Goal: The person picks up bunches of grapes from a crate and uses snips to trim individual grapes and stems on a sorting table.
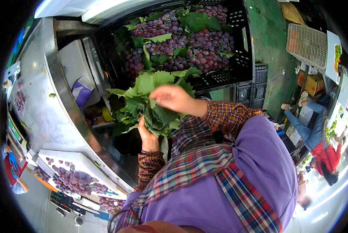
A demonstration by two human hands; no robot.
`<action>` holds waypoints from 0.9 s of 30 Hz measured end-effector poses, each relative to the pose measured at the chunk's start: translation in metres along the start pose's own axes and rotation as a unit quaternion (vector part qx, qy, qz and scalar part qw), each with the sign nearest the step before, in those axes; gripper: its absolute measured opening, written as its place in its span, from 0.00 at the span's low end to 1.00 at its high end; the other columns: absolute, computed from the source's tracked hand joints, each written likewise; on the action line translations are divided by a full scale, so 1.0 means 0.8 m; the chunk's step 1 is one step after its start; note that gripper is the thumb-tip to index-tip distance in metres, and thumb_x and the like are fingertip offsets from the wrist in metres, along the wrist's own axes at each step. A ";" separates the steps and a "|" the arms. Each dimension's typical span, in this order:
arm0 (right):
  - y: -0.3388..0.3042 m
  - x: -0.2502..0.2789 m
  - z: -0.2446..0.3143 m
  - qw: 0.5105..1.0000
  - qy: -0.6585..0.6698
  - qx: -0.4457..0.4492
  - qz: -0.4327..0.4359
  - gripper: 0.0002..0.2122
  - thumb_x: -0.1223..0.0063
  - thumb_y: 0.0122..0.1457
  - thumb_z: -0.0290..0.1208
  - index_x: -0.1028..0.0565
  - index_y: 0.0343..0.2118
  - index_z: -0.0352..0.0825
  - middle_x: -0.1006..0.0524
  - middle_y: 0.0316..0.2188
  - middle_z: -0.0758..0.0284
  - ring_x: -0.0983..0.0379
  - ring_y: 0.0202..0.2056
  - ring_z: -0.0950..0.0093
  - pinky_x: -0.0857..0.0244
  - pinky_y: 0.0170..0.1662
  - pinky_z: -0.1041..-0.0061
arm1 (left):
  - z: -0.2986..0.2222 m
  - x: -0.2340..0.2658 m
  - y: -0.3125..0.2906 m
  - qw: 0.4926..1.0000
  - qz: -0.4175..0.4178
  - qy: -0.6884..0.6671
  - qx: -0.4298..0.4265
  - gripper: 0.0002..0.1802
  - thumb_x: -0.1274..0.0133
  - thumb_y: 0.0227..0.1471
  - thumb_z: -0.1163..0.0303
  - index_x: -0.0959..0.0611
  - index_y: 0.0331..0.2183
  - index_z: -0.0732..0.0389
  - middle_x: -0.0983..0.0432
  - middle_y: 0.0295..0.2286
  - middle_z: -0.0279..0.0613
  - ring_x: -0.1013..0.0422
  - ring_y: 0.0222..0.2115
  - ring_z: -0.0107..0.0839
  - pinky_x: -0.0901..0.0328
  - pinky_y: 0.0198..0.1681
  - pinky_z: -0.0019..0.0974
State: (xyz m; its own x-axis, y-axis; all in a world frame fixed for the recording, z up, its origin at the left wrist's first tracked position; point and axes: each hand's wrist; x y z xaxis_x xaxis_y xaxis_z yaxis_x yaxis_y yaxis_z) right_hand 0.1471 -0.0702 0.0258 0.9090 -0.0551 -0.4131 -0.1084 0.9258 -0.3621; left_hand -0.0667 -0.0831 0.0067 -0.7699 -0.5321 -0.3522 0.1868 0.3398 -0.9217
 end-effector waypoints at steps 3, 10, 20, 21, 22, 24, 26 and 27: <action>0.044 0.042 -0.003 0.949 -0.263 0.129 -0.121 0.13 0.46 0.52 0.18 0.27 0.42 0.35 0.29 0.47 0.64 0.32 0.49 0.74 0.34 0.50 0.75 | 0.004 0.015 0.007 0.999 -0.031 0.015 0.000 0.20 0.47 0.49 0.67 0.23 0.45 0.64 0.25 0.43 0.41 0.29 0.44 0.37 0.35 0.50 0.43; 0.134 0.069 -0.055 0.943 -0.252 -0.201 0.087 0.31 0.51 0.57 0.43 0.44 0.62 0.36 0.29 0.48 0.50 0.29 0.44 0.65 0.37 0.46 0.69 | 0.009 0.009 0.010 0.996 -0.069 0.043 -0.031 0.18 0.49 0.51 0.70 0.24 0.45 0.65 0.25 0.43 0.43 0.28 0.44 0.38 0.33 0.49 0.43; 0.139 0.123 -0.061 0.699 -0.687 -0.060 -0.189 0.29 0.39 0.47 0.35 0.35 0.54 0.38 0.27 0.44 0.63 0.34 0.47 0.61 0.42 0.46 0.57 | 0.016 0.011 0.012 0.993 -0.103 0.040 -0.040 0.17 0.50 0.52 0.73 0.24 0.45 0.65 0.26 0.44 0.41 0.29 0.44 0.38 0.34 0.49 0.43; 0.137 0.132 -0.070 0.690 -0.696 -0.077 -0.181 0.29 0.39 0.47 0.35 0.35 0.54 0.39 0.27 0.44 0.63 0.34 0.47 0.62 0.42 0.45 0.57 | 0.015 0.003 0.008 0.992 -0.107 0.046 -0.038 0.17 0.50 0.52 0.73 0.24 0.45 0.65 0.26 0.44 0.41 0.29 0.44 0.38 0.34 0.49 0.43; 0.135 0.135 -0.077 0.682 -0.704 -0.095 -0.173 0.29 0.39 0.47 0.36 0.35 0.54 0.39 0.26 0.43 0.64 0.33 0.47 0.62 0.42 0.45 0.58 | 0.014 0.000 0.006 0.992 -0.111 0.052 -0.036 0.18 0.50 0.51 0.73 0.24 0.45 0.65 0.26 0.44 0.41 0.29 0.44 0.38 0.34 0.49 0.44; 0.131 0.142 -0.087 0.685 -0.707 -0.090 -0.151 0.26 0.38 0.45 0.36 0.31 0.50 0.40 0.26 0.43 0.64 0.33 0.46 0.61 0.41 0.44 0.59 | 0.015 0.006 0.008 0.993 -0.103 0.049 -0.040 0.18 0.50 0.51 0.73 0.24 0.45 0.65 0.26 0.44 0.41 0.29 0.44 0.38 0.34 0.49 0.44; 0.127 0.141 -0.089 0.699 -0.700 -0.068 -0.132 0.21 0.37 0.44 0.36 0.27 0.44 0.39 0.26 0.42 0.64 0.33 0.46 0.61 0.40 0.44 0.60 | 0.017 0.016 0.010 0.993 -0.099 0.047 -0.044 0.18 0.49 0.51 0.73 0.24 0.45 0.65 0.26 0.44 0.42 0.29 0.44 0.39 0.34 0.50 0.44; 0.123 0.139 -0.090 0.710 -0.691 -0.048 -0.126 0.18 0.38 0.44 0.35 0.26 0.40 0.38 0.26 0.42 0.64 0.33 0.45 0.60 0.40 0.45 0.60 | 0.018 0.022 0.012 0.993 -0.096 0.047 -0.046 0.18 0.49 0.50 0.73 0.24 0.45 0.65 0.26 0.44 0.42 0.29 0.44 0.39 0.34 0.50 0.44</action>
Point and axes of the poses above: each hand's wrist, its own y-axis towards the middle knuckle, its own x-axis out of the back of the hand, z = x × y
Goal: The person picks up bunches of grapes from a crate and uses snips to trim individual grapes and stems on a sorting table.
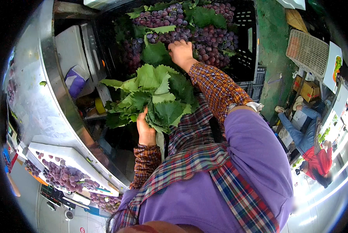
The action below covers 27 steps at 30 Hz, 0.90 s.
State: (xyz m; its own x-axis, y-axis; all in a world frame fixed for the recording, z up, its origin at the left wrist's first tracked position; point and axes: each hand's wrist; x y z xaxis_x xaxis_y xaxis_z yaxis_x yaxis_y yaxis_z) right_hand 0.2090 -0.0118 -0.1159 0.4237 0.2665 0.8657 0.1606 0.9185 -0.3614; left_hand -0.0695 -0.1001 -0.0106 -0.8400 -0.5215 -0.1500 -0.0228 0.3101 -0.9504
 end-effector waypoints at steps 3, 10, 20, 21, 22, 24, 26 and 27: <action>-0.007 0.005 0.008 0.980 0.133 0.104 -0.104 0.10 0.40 0.43 0.31 0.25 0.29 0.35 0.25 0.38 0.63 0.33 0.44 0.61 0.39 0.43 0.60 | 0.002 0.002 0.003 1.000 0.000 0.000 -0.007 0.19 0.50 0.50 0.73 0.24 0.46 0.64 0.26 0.44 0.42 0.29 0.45 0.39 0.34 0.50 0.45; -0.031 0.012 0.028 0.741 0.585 0.088 0.317 0.23 0.48 0.55 0.49 0.29 0.43 0.33 0.30 0.39 0.66 0.35 0.44 0.75 0.40 0.47 0.69 | 0.001 0.004 0.013 0.999 0.046 0.004 -0.012 0.20 0.50 0.50 0.72 0.24 0.47 0.65 0.27 0.45 0.42 0.30 0.45 0.39 0.34 0.49 0.45; -0.092 0.116 0.099 0.756 0.514 0.082 0.396 0.41 0.34 0.48 0.43 0.45 0.60 0.30 0.36 0.56 0.61 0.42 0.56 0.70 0.47 0.59 0.70 | -0.036 -0.060 -0.033 0.996 0.046 0.077 0.017 0.19 0.52 0.52 0.74 0.25 0.47 0.68 0.27 0.45 0.43 0.29 0.44 0.37 0.32 0.45 0.42; -0.096 0.120 0.098 0.765 0.507 0.106 0.384 0.40 0.34 0.48 0.41 0.44 0.59 0.30 0.36 0.55 0.61 0.41 0.56 0.69 0.46 0.58 0.70 | -0.038 -0.066 -0.039 0.995 0.061 0.075 0.007 0.18 0.50 0.51 0.75 0.25 0.46 0.67 0.27 0.44 0.43 0.29 0.42 0.36 0.31 0.44 0.41; -0.101 0.131 0.105 0.794 0.478 0.153 0.342 0.43 0.33 0.45 0.46 0.44 0.58 0.28 0.37 0.55 0.55 0.40 0.55 0.64 0.45 0.58 0.68 | -0.040 -0.076 -0.049 0.994 0.076 0.072 -0.004 0.18 0.49 0.50 0.77 0.24 0.46 0.67 0.26 0.42 0.42 0.28 0.41 0.35 0.31 0.43 0.40; -0.117 0.163 0.114 0.857 0.355 0.158 0.337 0.53 0.31 0.38 0.53 0.49 0.59 0.24 0.43 0.58 0.47 0.42 0.58 0.54 0.46 0.59 0.65 | -0.041 -0.086 -0.055 0.989 0.115 0.091 -0.027 0.19 0.48 0.50 0.78 0.25 0.46 0.68 0.27 0.42 0.43 0.28 0.40 0.34 0.31 0.41 0.36; -0.141 0.148 0.118 0.906 0.294 0.193 0.235 0.60 0.31 0.34 0.56 0.58 0.62 0.24 0.50 0.61 0.43 0.51 0.61 0.50 0.51 0.62 0.60 | -0.029 -0.102 -0.064 0.983 0.141 0.083 -0.082 0.21 0.48 0.51 0.76 0.28 0.49 0.67 0.29 0.45 0.42 0.30 0.43 0.33 0.32 0.43 0.35; -0.154 0.165 0.127 0.924 0.267 0.174 0.211 0.62 0.31 0.34 0.56 0.60 0.63 0.25 0.53 0.62 0.43 0.54 0.62 0.48 0.52 0.63 0.58 | -0.022 -0.105 -0.065 0.982 0.134 0.092 -0.096 0.22 0.49 0.52 0.76 0.29 0.50 0.67 0.30 0.46 0.42 0.31 0.43 0.32 0.33 0.44 0.34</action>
Point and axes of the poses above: each hand's wrist, its own y-axis towards the middle knuckle, its own x-axis out of the back of the hand, z = x × y
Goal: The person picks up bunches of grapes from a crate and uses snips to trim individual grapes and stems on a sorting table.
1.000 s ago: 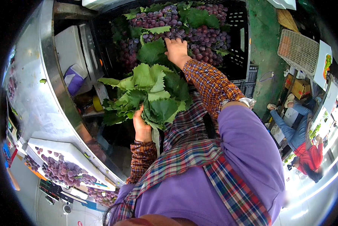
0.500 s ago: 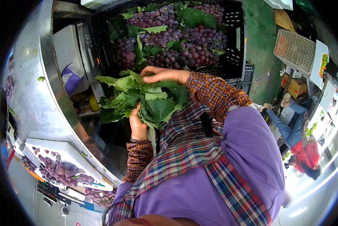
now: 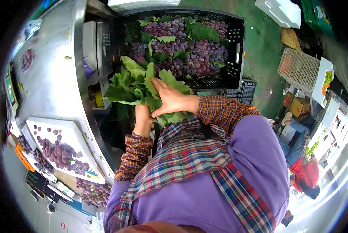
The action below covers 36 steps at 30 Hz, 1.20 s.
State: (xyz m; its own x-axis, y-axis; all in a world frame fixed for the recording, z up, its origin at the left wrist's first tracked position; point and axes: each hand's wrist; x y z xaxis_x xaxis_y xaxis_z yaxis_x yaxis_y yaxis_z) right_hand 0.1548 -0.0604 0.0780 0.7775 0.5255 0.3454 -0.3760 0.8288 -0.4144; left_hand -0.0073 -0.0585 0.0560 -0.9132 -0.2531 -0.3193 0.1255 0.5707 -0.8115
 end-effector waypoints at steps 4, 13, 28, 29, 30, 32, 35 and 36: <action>-0.025 0.018 0.016 0.997 -0.064 -0.036 -0.020 0.64 0.31 0.33 0.57 0.62 0.62 0.24 0.54 0.61 0.41 0.55 0.62 0.46 0.53 0.63 0.56 | -0.022 -0.041 -0.023 0.993 0.068 0.091 0.004 0.20 0.54 0.55 0.75 0.30 0.51 0.66 0.31 0.46 0.42 0.31 0.44 0.35 0.34 0.46 0.37; -0.039 0.088 0.022 0.961 0.269 -0.055 -0.012 0.43 0.32 0.43 0.39 0.45 0.59 0.28 0.37 0.55 0.56 0.41 0.56 0.65 0.44 0.58 0.68 | -0.088 -0.117 -0.085 0.957 0.202 0.178 0.103 0.22 0.50 0.54 0.57 0.23 0.44 0.65 0.27 0.40 0.38 0.31 0.39 0.25 0.35 0.42 0.31; -0.014 0.177 0.024 0.932 0.362 0.011 -0.012 0.37 0.32 0.44 0.31 0.39 0.58 0.34 0.34 0.54 0.62 0.37 0.54 0.70 0.42 0.57 0.68 | -0.169 -0.211 -0.125 0.921 0.309 0.238 0.005 0.42 0.51 0.48 0.70 0.50 0.61 0.69 0.33 0.46 0.43 0.36 0.44 0.25 0.40 0.46 0.26; -0.020 0.186 0.023 0.941 0.339 0.010 -0.018 0.37 0.32 0.44 0.31 0.39 0.58 0.34 0.34 0.54 0.62 0.37 0.54 0.69 0.42 0.57 0.68 | -0.184 -0.220 -0.138 0.926 0.305 0.222 0.008 0.42 0.51 0.48 0.71 0.51 0.61 0.69 0.34 0.47 0.43 0.35 0.43 0.24 0.39 0.45 0.24; -0.028 0.196 0.022 0.949 0.314 0.010 -0.023 0.37 0.32 0.44 0.31 0.39 0.58 0.34 0.34 0.54 0.62 0.37 0.54 0.69 0.42 0.57 0.68 | -0.177 -0.217 -0.133 0.929 0.310 0.201 -0.008 0.41 0.53 0.49 0.73 0.50 0.62 0.67 0.34 0.46 0.41 0.36 0.39 0.22 0.40 0.41 0.22; -0.052 0.214 0.021 0.962 0.272 0.006 -0.037 0.37 0.32 0.44 0.31 0.39 0.58 0.34 0.34 0.54 0.63 0.37 0.54 0.69 0.42 0.57 0.68 | -0.170 -0.218 -0.126 0.930 0.326 0.166 -0.035 0.39 0.56 0.49 0.76 0.49 0.62 0.64 0.33 0.45 0.39 0.38 0.30 0.17 0.40 0.34 0.19; -0.072 0.227 0.018 0.973 0.226 0.006 -0.047 0.37 0.31 0.44 0.31 0.38 0.58 0.34 0.34 0.54 0.63 0.36 0.53 0.69 0.42 0.56 0.68 | -0.184 -0.209 -0.145 0.930 0.316 0.188 -0.012 0.33 0.57 0.52 0.78 0.39 0.60 0.60 0.32 0.39 0.33 0.40 0.28 0.16 0.39 0.35 0.20; -0.072 0.233 0.018 0.977 0.210 0.006 -0.045 0.37 0.31 0.44 0.31 0.38 0.57 0.34 0.34 0.55 0.63 0.36 0.53 0.69 0.42 0.56 0.68 | -0.182 -0.205 -0.149 0.928 0.302 0.217 -0.033 0.32 0.56 0.53 0.77 0.38 0.60 0.59 0.32 0.38 0.32 0.40 0.28 0.17 0.38 0.36 0.21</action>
Point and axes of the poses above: each hand's wrist, its own y-axis towards the middle knuckle, its own x-axis out of the back of the hand, z = x × y
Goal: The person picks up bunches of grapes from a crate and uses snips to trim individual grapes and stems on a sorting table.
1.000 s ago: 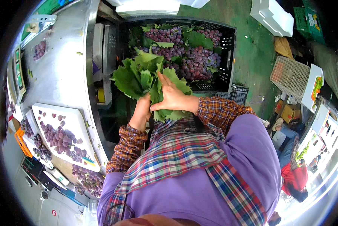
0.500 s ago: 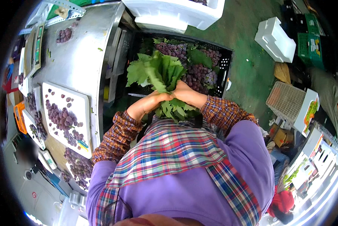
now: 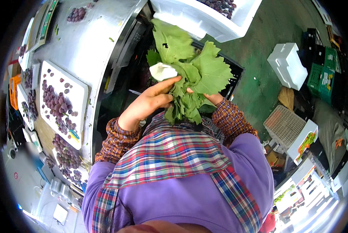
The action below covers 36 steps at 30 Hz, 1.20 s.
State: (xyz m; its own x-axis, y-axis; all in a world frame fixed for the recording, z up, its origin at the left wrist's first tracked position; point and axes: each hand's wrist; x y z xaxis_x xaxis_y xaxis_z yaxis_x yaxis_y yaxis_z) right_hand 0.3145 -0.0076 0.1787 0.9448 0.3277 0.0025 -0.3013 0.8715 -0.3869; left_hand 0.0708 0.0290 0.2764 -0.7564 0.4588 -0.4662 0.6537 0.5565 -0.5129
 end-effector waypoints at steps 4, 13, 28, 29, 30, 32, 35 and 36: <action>0.024 -0.001 0.017 0.997 -0.068 0.003 0.033 0.36 0.31 0.44 0.32 0.38 0.57 0.34 0.34 0.55 0.63 0.36 0.53 0.69 0.41 0.56 0.68 | 0.009 -0.002 -0.033 0.991 -0.077 0.107 -0.019 0.25 0.54 0.56 0.74 0.30 0.56 0.57 0.28 0.34 0.32 0.36 0.30 0.18 0.36 0.37 0.24; 0.079 -0.025 0.041 0.985 -0.140 0.076 0.063 0.33 0.32 0.45 0.34 0.34 0.54 0.32 0.29 0.50 0.64 0.33 0.49 0.70 0.40 0.55 0.70 | 0.103 0.030 -0.133 0.925 -0.331 -0.120 -0.147 0.17 0.56 0.59 0.73 0.26 0.49 0.67 0.26 0.45 0.43 0.28 0.43 0.31 0.32 0.45 0.32; 0.159 -0.123 0.143 0.947 -0.151 0.163 0.233 0.31 0.33 0.45 0.34 0.33 0.53 0.32 0.28 0.49 0.64 0.32 0.49 0.70 0.40 0.54 0.71 | 0.386 -0.065 -0.283 0.439 -0.747 -0.458 -0.197 0.14 0.56 0.59 0.63 0.26 0.44 0.58 0.25 0.33 0.36 0.27 0.31 0.28 0.30 0.33 0.35; 0.158 -0.126 0.152 0.944 -0.150 0.176 0.235 0.31 0.33 0.45 0.34 0.32 0.53 0.32 0.28 0.49 0.64 0.32 0.49 0.70 0.40 0.54 0.71 | 0.399 -0.055 -0.305 0.392 -0.756 -0.462 -0.247 0.12 0.55 0.59 0.64 0.26 0.42 0.58 0.25 0.32 0.35 0.28 0.29 0.27 0.30 0.30 0.34; 0.158 -0.128 0.157 0.941 -0.149 0.185 0.239 0.31 0.33 0.45 0.34 0.32 0.53 0.32 0.28 0.49 0.64 0.32 0.49 0.70 0.40 0.54 0.71 | 0.422 -0.042 -0.325 0.356 -0.759 -0.463 -0.286 0.10 0.55 0.59 0.64 0.26 0.40 0.57 0.25 0.31 0.34 0.29 0.28 0.26 0.31 0.28 0.33; 0.149 -0.130 0.170 0.936 -0.154 0.204 0.243 0.31 0.33 0.45 0.34 0.32 0.53 0.32 0.28 0.49 0.64 0.32 0.49 0.70 0.40 0.54 0.71 | 0.434 -0.009 -0.345 0.290 -0.783 -0.442 -0.327 0.07 0.52 0.57 0.65 0.25 0.36 0.56 0.26 0.30 0.33 0.29 0.27 0.26 0.31 0.26 0.32; 0.146 -0.114 0.174 0.929 -0.161 0.217 0.253 0.31 0.33 0.45 0.34 0.32 0.53 0.31 0.28 0.49 0.64 0.32 0.49 0.70 0.40 0.54 0.71 | 0.439 0.037 -0.345 0.305 -0.824 -0.388 -0.280 0.16 0.47 0.52 0.64 0.25 0.42 0.59 0.26 0.30 0.39 0.29 0.28 0.27 0.31 0.26 0.32; 0.142 -0.107 0.176 0.929 -0.167 0.217 0.249 0.31 0.33 0.46 0.34 0.32 0.53 0.31 0.28 0.49 0.64 0.32 0.49 0.70 0.40 0.54 0.71 | 0.418 0.043 -0.339 0.335 -0.854 -0.354 -0.182 0.21 0.46 0.51 0.62 0.27 0.46 0.60 0.25 0.33 0.43 0.28 0.32 0.32 0.31 0.30 0.36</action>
State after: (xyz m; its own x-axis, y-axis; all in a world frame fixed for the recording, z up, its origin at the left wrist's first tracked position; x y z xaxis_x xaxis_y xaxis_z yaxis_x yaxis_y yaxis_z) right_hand 0.1810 0.1147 0.2644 0.6032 0.7615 0.2372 -0.7824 0.6227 -0.0098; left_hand -0.1243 -0.3383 0.1585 0.2597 -0.9519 0.1626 -0.8618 -0.3044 -0.4057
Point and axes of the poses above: each hand's wrist, its own y-axis towards the middle knuckle, its own x-axis out of the back of the hand, z = x × y
